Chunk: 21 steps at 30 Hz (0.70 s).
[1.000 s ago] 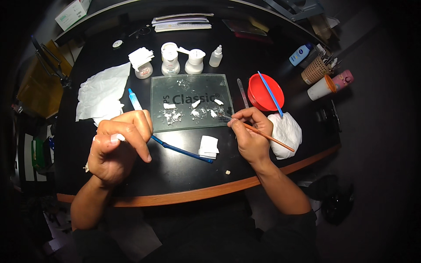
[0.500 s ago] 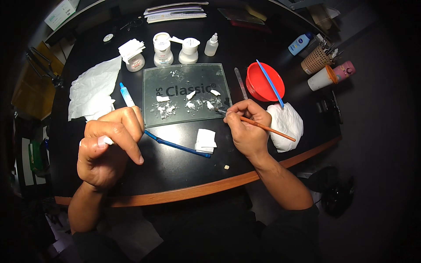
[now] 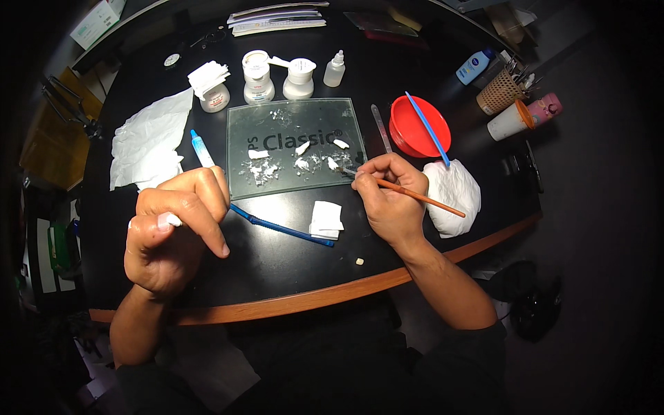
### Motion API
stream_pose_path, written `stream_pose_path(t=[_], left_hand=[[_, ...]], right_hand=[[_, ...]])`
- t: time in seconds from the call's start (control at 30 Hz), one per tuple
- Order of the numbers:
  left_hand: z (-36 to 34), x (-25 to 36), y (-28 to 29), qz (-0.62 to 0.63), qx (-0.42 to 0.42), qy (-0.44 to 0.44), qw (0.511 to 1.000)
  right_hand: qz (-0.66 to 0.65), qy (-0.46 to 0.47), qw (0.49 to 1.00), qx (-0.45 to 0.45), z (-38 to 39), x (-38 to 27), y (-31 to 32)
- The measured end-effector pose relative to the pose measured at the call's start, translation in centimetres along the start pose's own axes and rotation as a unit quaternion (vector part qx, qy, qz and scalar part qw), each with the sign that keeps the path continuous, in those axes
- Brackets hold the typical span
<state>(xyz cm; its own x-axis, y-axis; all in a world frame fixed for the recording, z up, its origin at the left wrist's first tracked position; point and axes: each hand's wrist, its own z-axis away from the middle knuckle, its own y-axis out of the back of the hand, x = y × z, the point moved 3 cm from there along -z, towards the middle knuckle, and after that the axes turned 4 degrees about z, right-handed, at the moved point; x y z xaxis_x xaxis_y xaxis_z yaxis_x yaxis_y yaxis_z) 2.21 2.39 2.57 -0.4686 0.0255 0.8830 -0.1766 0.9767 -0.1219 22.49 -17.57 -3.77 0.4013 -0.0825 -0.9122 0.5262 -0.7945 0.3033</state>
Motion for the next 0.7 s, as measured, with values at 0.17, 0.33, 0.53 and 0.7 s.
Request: stream_pose_path(t=[0.17,0.33,0.53,0.7], left_hand=[[-0.3,-0.2,0.0,0.000,-0.002,0.000,1.000],[-0.3,0.0,0.1,0.015,0.007,-0.004,1.000],[0.2,-1.1,0.1,0.059,0.008,-0.026,0.998],[0.2,-1.0,0.0,0.062,-0.003,-0.043,0.997]], right_hand=[[-0.009,0.002,1.000,0.005,-0.2,0.0,0.1],[-0.030,0.014,0.999,0.003,-0.4,-0.5,0.0],[-0.160,0.162,0.974,-0.007,0.7,-6.9,-1.6],[-0.155,0.382,0.907,-0.088,0.9,-13.2,-4.6]])
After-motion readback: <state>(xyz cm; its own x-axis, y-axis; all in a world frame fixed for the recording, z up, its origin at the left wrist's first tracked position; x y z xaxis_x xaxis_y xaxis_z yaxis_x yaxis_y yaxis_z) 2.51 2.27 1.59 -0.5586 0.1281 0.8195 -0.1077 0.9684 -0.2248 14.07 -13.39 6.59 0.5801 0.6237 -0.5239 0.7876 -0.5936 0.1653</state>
